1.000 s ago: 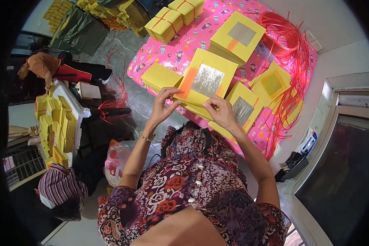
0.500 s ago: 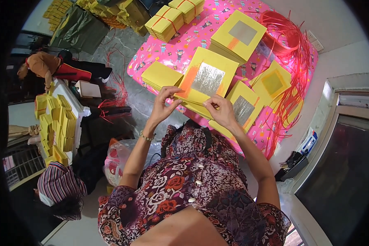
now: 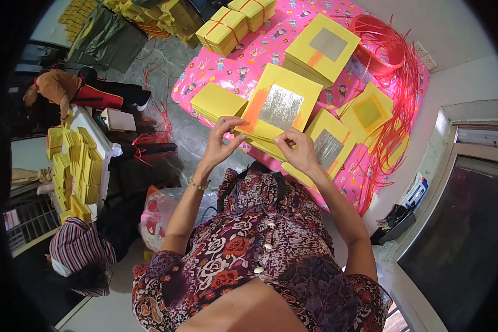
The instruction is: Organizing and stacking yellow paper sheets into bundles at a pink table.
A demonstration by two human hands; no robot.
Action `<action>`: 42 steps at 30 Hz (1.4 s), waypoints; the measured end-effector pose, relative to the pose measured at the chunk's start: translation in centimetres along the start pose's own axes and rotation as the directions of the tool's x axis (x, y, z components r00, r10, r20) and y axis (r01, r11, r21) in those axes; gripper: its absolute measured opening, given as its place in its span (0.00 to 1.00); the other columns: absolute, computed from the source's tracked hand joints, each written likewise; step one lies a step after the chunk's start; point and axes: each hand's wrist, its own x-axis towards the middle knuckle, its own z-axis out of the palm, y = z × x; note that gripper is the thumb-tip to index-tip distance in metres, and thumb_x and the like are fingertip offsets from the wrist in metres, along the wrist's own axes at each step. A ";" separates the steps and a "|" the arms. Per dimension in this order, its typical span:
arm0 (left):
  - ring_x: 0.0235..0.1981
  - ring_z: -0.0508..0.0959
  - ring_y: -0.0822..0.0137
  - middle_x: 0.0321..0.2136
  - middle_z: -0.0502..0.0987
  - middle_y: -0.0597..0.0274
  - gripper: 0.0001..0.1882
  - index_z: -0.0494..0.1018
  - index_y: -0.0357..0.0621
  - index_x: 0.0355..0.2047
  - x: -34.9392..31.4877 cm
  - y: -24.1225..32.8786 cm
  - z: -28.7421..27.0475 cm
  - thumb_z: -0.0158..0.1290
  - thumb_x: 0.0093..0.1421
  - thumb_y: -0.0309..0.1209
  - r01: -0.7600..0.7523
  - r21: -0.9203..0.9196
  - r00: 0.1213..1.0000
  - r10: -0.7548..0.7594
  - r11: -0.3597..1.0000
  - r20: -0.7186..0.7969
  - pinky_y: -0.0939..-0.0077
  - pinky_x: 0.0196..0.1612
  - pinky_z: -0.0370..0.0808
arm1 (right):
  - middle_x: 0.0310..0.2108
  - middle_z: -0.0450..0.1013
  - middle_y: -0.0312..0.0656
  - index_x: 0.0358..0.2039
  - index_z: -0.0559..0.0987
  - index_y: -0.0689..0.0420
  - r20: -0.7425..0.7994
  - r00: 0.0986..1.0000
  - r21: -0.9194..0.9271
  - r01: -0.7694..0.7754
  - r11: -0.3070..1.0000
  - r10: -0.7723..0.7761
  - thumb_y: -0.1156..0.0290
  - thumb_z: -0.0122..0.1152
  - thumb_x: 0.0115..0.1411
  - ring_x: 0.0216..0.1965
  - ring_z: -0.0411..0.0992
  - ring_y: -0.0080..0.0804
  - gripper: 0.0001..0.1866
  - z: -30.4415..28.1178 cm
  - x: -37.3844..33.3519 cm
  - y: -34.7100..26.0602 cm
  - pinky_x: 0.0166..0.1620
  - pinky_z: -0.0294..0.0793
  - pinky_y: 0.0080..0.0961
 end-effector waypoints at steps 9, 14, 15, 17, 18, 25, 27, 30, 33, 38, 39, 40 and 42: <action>0.36 0.72 0.71 0.43 0.75 0.61 0.21 0.77 0.45 0.48 -0.1 0.1 0.2 0.64 0.53 0.27 0.001 -0.008 1.000 -0.001 1.000 -0.014 0.75 0.41 0.72 | 0.26 0.74 0.39 0.30 0.81 0.64 -0.002 0.999 -0.015 -0.037 0.999 0.037 0.69 0.64 0.59 0.27 0.72 0.23 0.10 0.1 0.0 0.0 0.33 0.72 0.22; 0.36 0.72 0.70 0.43 0.75 0.61 0.21 0.77 0.45 0.48 -0.2 0.2 0.2 0.64 0.52 0.28 -0.005 0.000 1.000 0.005 1.000 -0.016 0.75 0.41 0.72 | 0.25 0.73 0.38 0.29 0.81 0.64 -0.011 0.999 -0.001 -0.036 0.999 0.036 0.69 0.64 0.59 0.25 0.71 0.22 0.10 0.2 0.0 -0.1 0.32 0.70 0.22; 0.36 0.72 0.70 0.43 0.75 0.61 0.21 0.77 0.45 0.48 -0.2 0.2 0.2 0.64 0.52 0.28 -0.002 -0.005 1.000 0.002 1.000 -0.016 0.75 0.42 0.72 | 0.25 0.73 0.38 0.29 0.81 0.64 -0.011 0.999 -0.001 -0.036 0.999 0.036 0.69 0.64 0.59 0.25 0.71 0.22 0.10 0.3 0.0 -0.1 0.32 0.70 0.22; 0.37 0.71 0.70 0.43 0.74 0.61 0.21 0.77 0.45 0.48 -0.3 0.2 0.2 0.64 0.52 0.28 0.001 -0.011 1.000 -0.001 1.000 -0.017 0.74 0.42 0.72 | 0.24 0.72 0.38 0.29 0.81 0.64 -0.020 0.999 -0.003 -0.030 1.000 0.030 0.69 0.64 0.59 0.25 0.70 0.21 0.10 0.3 -0.1 -0.2 0.31 0.69 0.22; 0.37 0.71 0.70 0.43 0.74 0.61 0.21 0.78 0.45 0.48 -0.3 0.3 0.3 0.64 0.52 0.28 -0.006 0.003 1.000 0.006 1.000 -0.020 0.74 0.42 0.72 | 0.24 0.72 0.38 0.29 0.81 0.64 -0.020 0.999 -0.003 -0.030 1.000 0.030 0.69 0.64 0.59 0.25 0.70 0.21 0.10 0.2 -0.1 -0.2 0.31 0.69 0.22; 0.39 0.72 0.69 0.43 0.74 0.62 0.21 0.78 0.46 0.47 -0.3 0.2 0.6 0.66 0.52 0.29 0.008 0.019 0.999 -0.007 1.000 -0.039 0.75 0.42 0.71 | 0.24 0.72 0.38 0.30 0.82 0.64 -0.011 1.000 0.017 -0.028 0.999 0.028 0.69 0.64 0.59 0.26 0.70 0.21 0.10 0.2 0.0 -0.1 0.31 0.70 0.21; 0.40 0.72 0.69 0.43 0.75 0.62 0.21 0.78 0.47 0.47 -0.2 -0.1 0.6 0.66 0.51 0.29 0.006 0.023 0.999 -0.005 1.000 -0.038 0.75 0.42 0.71 | 0.25 0.73 0.38 0.30 0.82 0.64 -0.006 0.999 0.015 -0.032 0.999 0.032 0.69 0.64 0.59 0.26 0.70 0.21 0.10 0.2 0.1 0.0 0.32 0.70 0.21; 0.40 0.73 0.69 0.44 0.75 0.62 0.22 0.78 0.47 0.47 -0.2 -0.3 0.7 0.67 0.51 0.30 0.002 0.028 0.999 -0.001 1.000 -0.039 0.75 0.42 0.71 | 0.26 0.73 0.38 0.30 0.82 0.64 -0.002 1.000 0.033 -0.029 0.999 0.029 0.69 0.64 0.59 0.26 0.71 0.21 0.10 0.2 0.1 0.1 0.32 0.70 0.21; 0.39 0.73 0.69 0.44 0.75 0.62 0.22 0.78 0.47 0.47 -0.2 -0.1 0.6 0.68 0.50 0.30 0.002 0.018 0.999 -0.002 1.000 -0.037 0.75 0.42 0.71 | 0.27 0.73 0.38 0.31 0.82 0.64 0.008 0.999 0.022 -0.041 0.999 0.041 0.69 0.64 0.60 0.27 0.71 0.21 0.09 0.2 0.1 0.1 0.33 0.71 0.21; 0.39 0.73 0.69 0.44 0.74 0.62 0.22 0.78 0.47 0.47 0.1 0.7 0.4 0.68 0.50 0.31 0.003 0.039 1.000 -0.003 0.999 -0.016 0.74 0.42 0.72 | 0.27 0.73 0.39 0.30 0.80 0.64 0.013 0.997 -0.018 -0.078 0.997 0.079 0.69 0.63 0.61 0.28 0.74 0.23 0.10 0.0 0.1 -0.1 0.35 0.74 0.22; 0.40 0.73 0.67 0.44 0.74 0.61 0.22 0.78 0.47 0.46 0.3 0.5 0.4 0.68 0.49 0.30 0.054 0.077 0.999 -0.054 0.996 0.005 0.72 0.43 0.72 | 0.27 0.73 0.39 0.30 0.80 0.64 0.011 0.997 -0.019 -0.076 0.997 0.076 0.69 0.63 0.61 0.28 0.74 0.23 0.10 0.0 0.0 -0.3 0.35 0.74 0.22; 0.40 0.74 0.65 0.44 0.74 0.61 0.23 0.78 0.47 0.46 0.5 0.3 0.4 0.67 0.48 0.28 0.102 0.115 0.994 -0.106 0.988 0.024 0.70 0.44 0.72 | 0.28 0.73 0.40 0.31 0.80 0.64 0.003 0.999 -0.014 -0.043 0.999 0.043 0.69 0.63 0.61 0.29 0.74 0.24 0.10 0.0 0.0 -0.5 0.35 0.75 0.22; 0.41 0.75 0.63 0.44 0.75 0.61 0.22 0.78 0.47 0.46 1.3 0.9 0.1 0.66 0.48 0.27 -0.066 0.252 0.998 0.064 0.965 0.018 0.68 0.46 0.72 | 0.28 0.73 0.40 0.31 0.80 0.64 -0.012 1.000 -0.012 -0.010 1.000 0.010 0.69 0.62 0.61 0.29 0.75 0.25 0.10 0.0 -0.1 -0.7 0.35 0.75 0.23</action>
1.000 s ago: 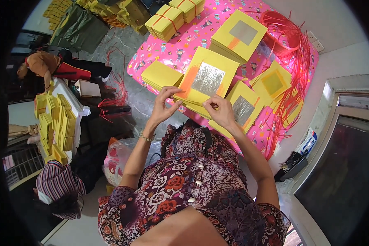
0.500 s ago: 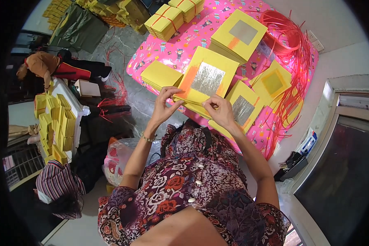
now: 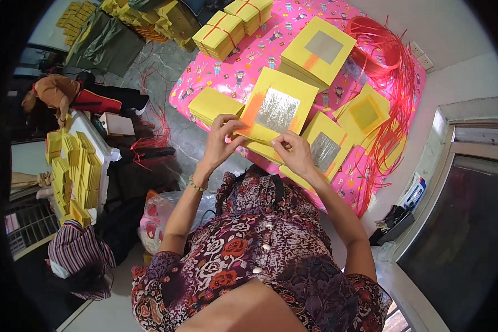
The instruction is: Organizing and stacking yellow paper sheets into bundles at a pink table.
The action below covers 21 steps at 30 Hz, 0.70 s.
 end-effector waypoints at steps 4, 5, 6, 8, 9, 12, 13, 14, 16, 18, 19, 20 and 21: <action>0.43 0.75 0.59 0.44 0.77 0.64 0.18 0.79 0.49 0.42 1.7 1.0 -0.6 0.62 0.48 0.25 -0.317 0.215 0.948 0.301 0.924 0.106 0.63 0.52 0.69 | 0.30 0.74 0.41 0.33 0.80 0.64 0.007 0.999 -0.032 0.041 0.999 -0.040 0.70 0.63 0.61 0.32 0.75 0.28 0.09 -0.2 -0.4 -0.1 0.37 0.75 0.25; 0.43 0.75 0.59 0.44 0.77 0.64 0.18 0.79 0.49 0.42 1.8 0.8 -0.6 0.62 0.48 0.25 -0.321 0.214 0.946 0.305 0.922 0.106 0.63 0.52 0.69 | 0.32 0.75 0.41 0.34 0.80 0.64 0.016 0.998 -0.063 0.056 0.996 -0.055 0.70 0.64 0.60 0.34 0.75 0.28 0.09 -0.2 -0.6 -0.1 0.39 0.74 0.25; 0.43 0.75 0.60 0.42 0.78 0.66 0.17 0.79 0.50 0.41 2.0 0.5 -0.7 0.61 0.48 0.24 -0.366 0.201 0.927 0.337 0.909 0.163 0.65 0.51 0.69 | 0.32 0.75 0.41 0.34 0.80 0.64 0.012 0.998 -0.064 0.057 0.996 -0.056 0.70 0.64 0.60 0.34 0.75 0.28 0.09 -0.2 -0.8 -0.3 0.39 0.74 0.25; 0.43 0.75 0.62 0.39 0.79 0.68 0.16 0.79 0.51 0.40 2.2 0.2 -0.7 0.60 0.49 0.24 -0.414 0.185 0.901 0.373 0.891 0.220 0.66 0.51 0.69 | 0.36 0.75 0.44 0.37 0.80 0.61 -0.055 0.958 -0.269 0.256 0.928 -0.280 0.69 0.67 0.57 0.38 0.77 0.37 0.11 -0.3 -1.2 -0.6 0.42 0.76 0.30; 0.42 0.75 0.62 0.38 0.79 0.68 0.16 0.79 0.51 0.40 2.4 0.3 -0.7 0.60 0.49 0.24 -0.414 0.186 0.903 0.376 0.891 0.208 0.66 0.50 0.69 | 0.36 0.75 0.44 0.37 0.80 0.61 -0.060 0.958 -0.271 0.256 0.928 -0.282 0.69 0.67 0.57 0.38 0.77 0.37 0.11 -0.3 -1.2 -0.9 0.42 0.76 0.30; 0.42 0.75 0.62 0.37 0.79 0.68 0.16 0.78 0.51 0.40 2.6 0.3 -0.8 0.60 0.49 0.24 -0.405 0.187 0.907 0.368 0.895 0.203 0.66 0.48 0.69 | 0.38 0.75 0.41 0.41 0.80 0.57 -0.119 0.879 -0.432 0.373 0.821 -0.461 0.64 0.69 0.54 0.39 0.75 0.41 0.16 -0.6 -1.3 -1.3 0.42 0.75 0.34; 0.41 0.75 0.62 0.37 0.79 0.68 0.16 0.78 0.50 0.40 2.6 0.3 -0.8 0.60 0.49 0.24 -0.391 0.189 0.912 0.353 0.901 0.207 0.66 0.48 0.69 | 0.40 0.76 0.41 0.43 0.80 0.56 -0.081 0.850 -0.488 0.422 0.764 -0.521 0.66 0.68 0.54 0.40 0.76 0.40 0.17 -0.7 -1.2 -1.1 0.42 0.76 0.34; 0.41 0.75 0.62 0.37 0.79 0.68 0.16 0.78 0.50 0.40 2.7 0.4 -0.9 0.60 0.49 0.24 -0.395 0.188 0.911 0.356 0.899 0.209 0.66 0.48 0.69 | 0.41 0.76 0.41 0.45 0.80 0.56 -0.040 0.817 -0.540 0.467 0.700 -0.575 0.67 0.68 0.54 0.41 0.76 0.39 0.18 -0.8 -1.2 -1.0 0.42 0.76 0.34; 0.41 0.75 0.61 0.36 0.78 0.67 0.15 0.79 0.50 0.40 2.7 0.5 -1.0 0.60 0.50 0.24 -0.369 0.169 0.920 0.334 0.914 0.204 0.65 0.48 0.69 | 0.41 0.76 0.40 0.46 0.80 0.56 -0.032 0.805 -0.555 0.478 0.680 -0.592 0.69 0.67 0.54 0.41 0.76 0.38 0.18 -0.8 -1.1 -0.8 0.42 0.76 0.33; 0.41 0.75 0.61 0.37 0.78 0.66 0.16 0.78 0.50 0.41 2.7 0.7 -1.0 0.59 0.50 0.24 -0.376 0.180 0.918 0.339 0.909 0.204 0.65 0.48 0.69 | 0.42 0.77 0.40 0.47 0.80 0.56 -0.022 0.791 -0.569 0.493 0.658 -0.611 0.70 0.67 0.54 0.41 0.77 0.37 0.18 -0.7 -1.0 -0.6 0.42 0.76 0.33; 0.42 0.75 0.61 0.37 0.78 0.66 0.17 0.78 0.50 0.42 2.7 0.8 -1.0 0.59 0.50 0.24 -0.380 0.190 0.917 0.343 0.905 0.204 0.65 0.48 0.69 | 0.41 0.77 0.40 0.46 0.80 0.56 -0.019 0.799 -0.564 0.488 0.666 -0.601 0.72 0.66 0.54 0.40 0.77 0.37 0.18 -0.6 -1.1 -0.3 0.42 0.76 0.32; 0.42 0.75 0.61 0.37 0.78 0.66 0.17 0.78 0.50 0.42 2.8 1.2 -1.1 0.59 0.50 0.24 -0.381 0.191 0.917 0.343 0.905 0.203 0.65 0.48 0.69 | 0.40 0.77 0.39 0.46 0.80 0.57 -0.015 0.807 -0.559 0.483 0.674 -0.590 0.73 0.65 0.54 0.40 0.77 0.37 0.17 -0.6 -1.1 -0.2 0.42 0.76 0.32; 0.42 0.75 0.61 0.38 0.78 0.65 0.18 0.77 0.50 0.43 2.8 1.6 -1.1 0.59 0.50 0.24 -0.420 0.225 0.906 0.390 0.879 0.165 0.65 0.49 0.69 | 0.40 0.77 0.39 0.46 0.80 0.57 -0.015 0.806 -0.559 0.484 0.674 -0.591 0.73 0.65 0.54 0.40 0.77 0.37 0.17 -0.7 -1.0 -0.1 0.42 0.76 0.32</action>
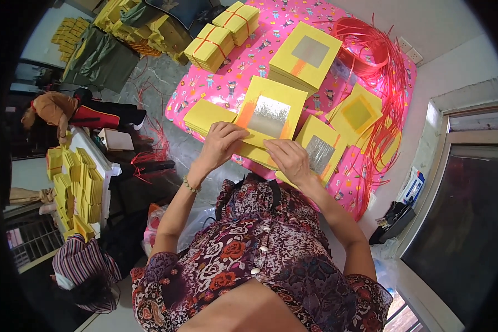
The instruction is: Organizing and stacking yellow paper sheets into bundles at a pink table.
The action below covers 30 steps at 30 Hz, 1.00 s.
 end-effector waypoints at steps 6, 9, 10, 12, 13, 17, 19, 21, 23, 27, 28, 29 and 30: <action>0.42 0.75 0.62 0.40 0.77 0.64 0.19 0.76 0.48 0.45 0.5 1.2 0.9 0.57 0.51 0.24 -0.099 0.060 0.995 0.101 0.993 -0.018 0.66 0.51 0.69 | 0.38 0.78 0.39 0.47 0.80 0.56 -0.003 1.000 0.009 -0.025 1.000 0.025 0.74 0.64 0.55 0.38 0.77 0.37 0.17 0.1 0.3 -0.1 0.40 0.76 0.32; 0.41 0.76 0.62 0.39 0.78 0.64 0.18 0.76 0.47 0.45 0.2 1.1 1.5 0.56 0.51 0.24 -0.084 0.039 0.995 0.082 0.996 0.053 0.66 0.48 0.70 | 0.37 0.77 0.39 0.48 0.80 0.56 -0.016 0.998 -0.005 -0.053 0.999 0.053 0.73 0.64 0.55 0.37 0.77 0.36 0.18 0.1 0.4 -0.1 0.40 0.76 0.31; 0.40 0.77 0.62 0.38 0.78 0.64 0.18 0.76 0.47 0.45 0.1 1.1 1.6 0.56 0.51 0.23 -0.063 0.027 0.995 0.061 0.998 0.073 0.65 0.47 0.70 | 0.36 0.77 0.39 0.48 0.80 0.56 -0.014 0.999 -0.009 -0.043 0.999 0.043 0.73 0.64 0.56 0.37 0.77 0.37 0.17 0.3 0.2 0.1 0.39 0.76 0.32; 0.40 0.76 0.62 0.38 0.78 0.64 0.19 0.76 0.48 0.45 0.2 1.1 1.6 0.55 0.51 0.24 -0.052 0.053 0.995 0.048 0.997 0.085 0.66 0.47 0.70 | 0.36 0.77 0.39 0.47 0.80 0.56 -0.014 0.999 -0.019 -0.033 0.999 0.033 0.73 0.64 0.57 0.36 0.77 0.38 0.16 0.3 0.5 0.3 0.38 0.76 0.32; 0.41 0.76 0.63 0.38 0.78 0.65 0.19 0.75 0.48 0.46 0.3 1.1 1.6 0.54 0.52 0.25 -0.036 0.080 0.995 0.029 0.996 0.097 0.67 0.48 0.70 | 0.35 0.76 0.40 0.47 0.80 0.55 -0.011 0.996 0.056 -0.087 0.995 0.087 0.73 0.63 0.57 0.35 0.76 0.39 0.15 0.3 0.8 0.4 0.37 0.76 0.33; 0.40 0.77 0.61 0.38 0.78 0.61 0.18 0.74 0.47 0.47 1.7 0.7 1.4 0.55 0.56 0.23 0.004 0.114 0.990 -0.020 0.993 0.136 0.66 0.48 0.69 | 0.34 0.74 0.43 0.44 0.80 0.56 0.042 0.966 0.196 -0.257 0.946 0.253 0.73 0.62 0.60 0.34 0.76 0.43 0.11 -1.0 2.7 0.7 0.34 0.76 0.34; 0.48 0.74 0.56 0.46 0.75 0.57 0.21 0.72 0.47 0.51 2.3 0.5 1.8 0.57 0.56 0.25 0.094 0.049 0.995 -0.096 0.994 0.042 0.62 0.53 0.68 | 0.34 0.74 0.44 0.44 0.80 0.56 0.029 0.961 0.202 -0.275 0.940 0.275 0.72 0.62 0.61 0.34 0.76 0.44 0.11 -1.0 3.5 1.5 0.35 0.76 0.34; 0.53 0.70 0.53 0.51 0.72 0.55 0.25 0.71 0.47 0.54 3.0 1.5 1.4 0.59 0.54 0.26 0.061 0.123 0.996 -0.052 0.991 -0.073 0.59 0.56 0.66 | 0.33 0.73 0.45 0.43 0.80 0.57 0.014 0.953 0.205 -0.299 0.932 0.303 0.71 0.61 0.61 0.34 0.76 0.44 0.10 -1.1 4.3 2.9 0.36 0.76 0.34; 0.58 0.67 0.50 0.55 0.69 0.53 0.28 0.69 0.47 0.56 3.2 1.9 1.9 0.60 0.53 0.27 0.039 0.201 0.983 -0.001 0.979 -0.186 0.56 0.59 0.65 | 0.35 0.75 0.46 0.42 0.80 0.58 -0.016 0.923 0.185 -0.375 0.908 0.385 0.69 0.61 0.62 0.37 0.76 0.46 0.10 -1.1 5.3 4.3 0.38 0.75 0.36; 0.62 0.61 0.47 0.59 0.64 0.52 0.34 0.67 0.48 0.59 3.1 1.9 4.2 0.63 0.50 0.30 -0.018 0.143 0.999 0.025 0.990 -0.043 0.52 0.62 0.62 | 0.38 0.76 0.47 0.43 0.81 0.57 -0.056 0.916 0.153 -0.386 0.910 0.398 0.66 0.60 0.63 0.39 0.76 0.48 0.11 -0.6 7.2 8.0 0.41 0.75 0.38; 0.61 0.62 0.47 0.59 0.64 0.52 0.35 0.67 0.49 0.59 3.4 2.1 4.6 0.63 0.49 0.32 -0.019 0.131 1.000 0.017 0.991 0.019 0.53 0.62 0.62 | 0.38 0.76 0.47 0.43 0.81 0.57 -0.057 0.907 0.140 -0.407 0.903 0.418 0.65 0.60 0.63 0.40 0.76 0.48 0.12 -0.3 7.4 9.1 0.42 0.74 0.38; 0.62 0.61 0.47 0.61 0.63 0.51 0.37 0.64 0.50 0.62 3.5 1.9 5.1 0.62 0.51 0.36 -0.021 0.166 0.998 0.011 0.986 0.059 0.51 0.62 0.61 | 0.39 0.77 0.47 0.43 0.81 0.57 -0.055 0.899 0.129 -0.425 0.896 0.434 0.64 0.60 0.63 0.41 0.76 0.48 0.13 0.0 7.7 9.7 0.43 0.74 0.39; 0.62 0.61 0.47 0.61 0.63 0.51 0.37 0.64 0.50 0.62 3.6 1.7 5.6 0.62 0.51 0.36 -0.022 0.169 0.998 0.012 0.985 0.057 0.51 0.62 0.61 | 0.39 0.77 0.47 0.43 0.81 0.57 -0.057 0.900 0.129 -0.422 0.897 0.431 0.64 0.60 0.63 0.41 0.76 0.48 0.13 0.2 7.9 10.2 0.43 0.74 0.39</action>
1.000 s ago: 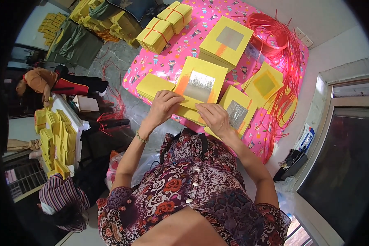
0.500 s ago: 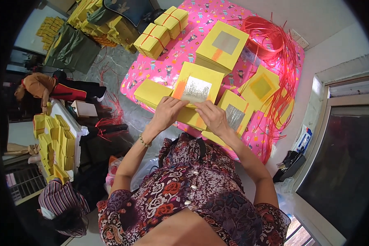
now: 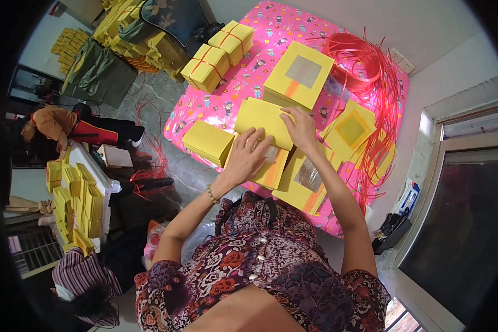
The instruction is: Organizing and stacking yellow paper sheets into bundles at a pink table.
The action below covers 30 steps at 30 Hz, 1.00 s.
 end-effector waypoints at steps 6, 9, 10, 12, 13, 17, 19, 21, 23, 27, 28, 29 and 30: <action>0.65 0.57 0.44 0.65 0.58 0.46 0.36 0.60 0.54 0.66 1.0 -0.2 2.2 0.51 0.61 0.53 0.075 0.088 0.996 -0.079 0.993 0.040 0.48 0.65 0.55 | 0.37 0.75 0.47 0.41 0.80 0.57 0.030 1.000 -0.173 0.005 0.985 0.001 0.64 0.61 0.62 0.42 0.74 0.47 0.12 0.9 1.4 1.7 0.44 0.73 0.41; 0.66 0.56 0.44 0.66 0.58 0.46 0.38 0.58 0.54 0.67 1.1 -0.5 2.5 0.50 0.61 0.55 0.085 0.084 0.994 -0.090 0.993 0.055 0.47 0.65 0.54 | 0.35 0.74 0.45 0.39 0.80 0.57 0.020 0.988 -0.428 0.149 0.892 -0.156 0.65 0.63 0.59 0.40 0.73 0.44 0.11 0.8 2.0 0.9 0.42 0.72 0.40; 0.66 0.56 0.44 0.65 0.58 0.46 0.38 0.58 0.54 0.67 1.1 -0.5 2.6 0.50 0.61 0.54 0.090 0.082 0.994 -0.095 0.993 0.056 0.47 0.65 0.53 | 0.35 0.73 0.44 0.39 0.80 0.56 0.016 0.979 -0.449 0.187 0.873 -0.202 0.65 0.63 0.58 0.40 0.73 0.43 0.11 0.8 2.3 0.5 0.42 0.71 0.40; 0.66 0.56 0.44 0.65 0.58 0.46 0.37 0.59 0.54 0.67 1.2 -0.5 2.6 0.50 0.61 0.54 0.091 0.079 0.994 -0.096 0.993 0.059 0.47 0.65 0.53 | 0.34 0.73 0.43 0.39 0.80 0.56 0.009 0.970 -0.472 0.220 0.854 -0.245 0.66 0.64 0.57 0.39 0.72 0.42 0.11 1.1 2.6 0.2 0.41 0.71 0.40; 0.66 0.56 0.44 0.65 0.58 0.46 0.37 0.59 0.54 0.67 1.2 -0.5 2.7 0.50 0.61 0.54 0.093 0.082 0.993 -0.098 0.992 0.062 0.48 0.66 0.53 | 0.35 0.73 0.44 0.39 0.80 0.57 0.055 0.979 -0.411 0.202 0.889 -0.197 0.66 0.63 0.58 0.40 0.73 0.43 0.11 1.4 2.9 0.0 0.43 0.71 0.41; 0.66 0.56 0.44 0.65 0.58 0.44 0.36 0.60 0.54 0.67 1.1 -0.5 2.6 0.50 0.62 0.54 0.080 0.083 0.995 -0.084 0.993 0.053 0.47 0.66 0.52 | 0.37 0.73 0.47 0.43 0.78 0.59 0.189 0.978 -0.214 0.127 0.968 -0.087 0.67 0.60 0.60 0.44 0.73 0.48 0.13 2.6 3.7 0.0 0.46 0.72 0.41; 0.66 0.56 0.44 0.64 0.59 0.42 0.36 0.60 0.53 0.66 1.1 -0.4 2.6 0.50 0.62 0.53 0.094 0.051 0.994 -0.096 0.994 0.054 0.47 0.66 0.52 | 0.38 0.74 0.48 0.44 0.78 0.59 0.192 0.979 -0.217 0.114 0.970 -0.072 0.67 0.60 0.61 0.44 0.73 0.49 0.13 3.0 3.7 0.0 0.46 0.72 0.41; 0.66 0.56 0.43 0.63 0.59 0.41 0.36 0.60 0.53 0.66 1.0 -0.5 2.7 0.50 0.62 0.53 0.106 0.017 0.993 -0.107 0.994 0.056 0.47 0.66 0.52 | 0.39 0.74 0.49 0.45 0.77 0.60 0.195 0.979 -0.221 0.099 0.970 -0.055 0.67 0.59 0.61 0.44 0.73 0.50 0.14 3.3 3.6 0.1 0.47 0.72 0.42; 0.66 0.55 0.43 0.61 0.59 0.39 0.35 0.61 0.52 0.66 0.9 -0.6 2.7 0.50 0.62 0.52 0.101 -0.009 0.993 -0.100 0.995 0.061 0.46 0.66 0.52 | 0.39 0.74 0.49 0.45 0.77 0.60 0.191 0.980 -0.205 0.097 0.974 -0.057 0.67 0.59 0.61 0.45 0.73 0.50 0.14 3.3 3.5 0.1 0.47 0.72 0.42; 0.66 0.55 0.43 0.61 0.59 0.40 0.35 0.61 0.52 0.66 0.8 -0.7 2.6 0.50 0.63 0.52 0.109 -0.014 0.991 -0.108 0.994 0.076 0.46 0.66 0.51 | 0.39 0.74 0.50 0.45 0.77 0.60 0.203 0.978 -0.205 0.081 0.975 -0.038 0.67 0.58 0.62 0.45 0.72 0.50 0.14 3.4 3.6 -0.2 0.48 0.71 0.43; 0.66 0.55 0.43 0.62 0.59 0.40 0.35 0.60 0.52 0.66 0.8 -0.7 2.6 0.50 0.63 0.52 0.101 -0.016 0.993 -0.100 0.995 0.068 0.46 0.67 0.51 | 0.40 0.74 0.50 0.46 0.76 0.60 0.194 0.980 -0.181 0.074 0.981 -0.038 0.67 0.58 0.62 0.46 0.72 0.50 0.14 3.5 3.7 -0.3 0.49 0.71 0.43; 0.66 0.54 0.42 0.62 0.59 0.39 0.35 0.60 0.52 0.67 0.8 -0.7 2.6 0.50 0.63 0.52 0.093 -0.019 0.994 -0.092 0.995 0.061 0.46 0.67 0.50 | 0.40 0.73 0.51 0.46 0.76 0.60 0.184 0.982 -0.157 0.066 0.985 -0.037 0.67 0.58 0.62 0.47 0.72 0.51 0.14 3.5 3.7 -0.1 0.50 0.70 0.43; 0.66 0.54 0.42 0.62 0.59 0.39 0.35 0.60 0.52 0.67 0.9 -0.7 2.7 0.50 0.63 0.52 0.091 -0.020 0.994 -0.090 0.996 0.062 0.46 0.67 0.50 | 0.40 0.73 0.51 0.46 0.76 0.60 0.183 0.983 -0.157 0.064 0.985 -0.035 0.67 0.58 0.62 0.47 0.72 0.51 0.14 3.7 3.7 0.1 0.50 0.70 0.43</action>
